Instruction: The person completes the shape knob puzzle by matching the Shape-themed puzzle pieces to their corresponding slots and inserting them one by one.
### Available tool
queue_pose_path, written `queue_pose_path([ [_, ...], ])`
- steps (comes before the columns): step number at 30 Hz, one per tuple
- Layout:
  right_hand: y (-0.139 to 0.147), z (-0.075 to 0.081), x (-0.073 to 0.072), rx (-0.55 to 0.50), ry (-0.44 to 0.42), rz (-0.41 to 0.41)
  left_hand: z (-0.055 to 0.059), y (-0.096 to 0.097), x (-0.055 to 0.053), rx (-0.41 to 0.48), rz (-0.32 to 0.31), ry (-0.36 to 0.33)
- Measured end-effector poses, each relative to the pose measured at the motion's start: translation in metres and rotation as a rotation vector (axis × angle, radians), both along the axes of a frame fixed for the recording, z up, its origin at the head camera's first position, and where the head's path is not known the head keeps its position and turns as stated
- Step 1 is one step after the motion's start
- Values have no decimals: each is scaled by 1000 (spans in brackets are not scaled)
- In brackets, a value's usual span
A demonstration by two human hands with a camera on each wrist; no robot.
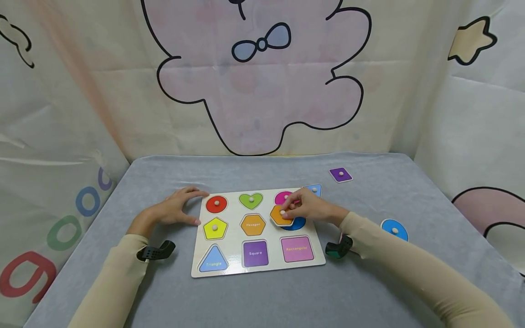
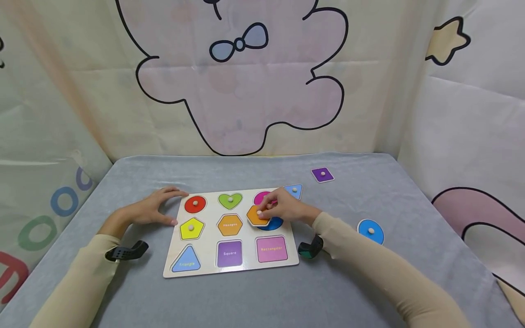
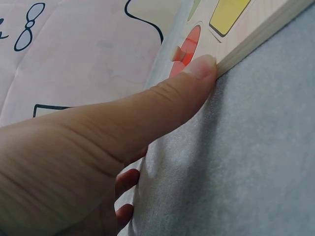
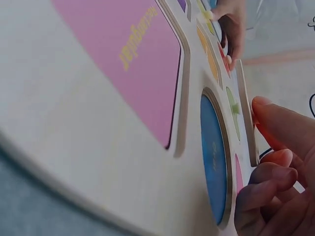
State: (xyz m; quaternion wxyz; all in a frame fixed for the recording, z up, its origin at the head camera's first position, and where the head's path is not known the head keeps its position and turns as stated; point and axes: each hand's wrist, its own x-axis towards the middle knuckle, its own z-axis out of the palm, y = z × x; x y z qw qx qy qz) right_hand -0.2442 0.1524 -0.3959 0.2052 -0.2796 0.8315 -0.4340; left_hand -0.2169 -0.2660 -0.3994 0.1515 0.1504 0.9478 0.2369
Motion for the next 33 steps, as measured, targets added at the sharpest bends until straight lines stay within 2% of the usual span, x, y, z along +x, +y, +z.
queue_pose_path([
  [12, -22, 2, 3, 42, 7, 2, 1, 1, 2, -7, 9, -4],
  [21, -42, 2, 3, -6, -10, 57, 3, 0, 2, -3, 15, -14],
  [33, -66, 1, 8, -26, -43, 79, 2, 2, 2, 3, 24, -14],
])
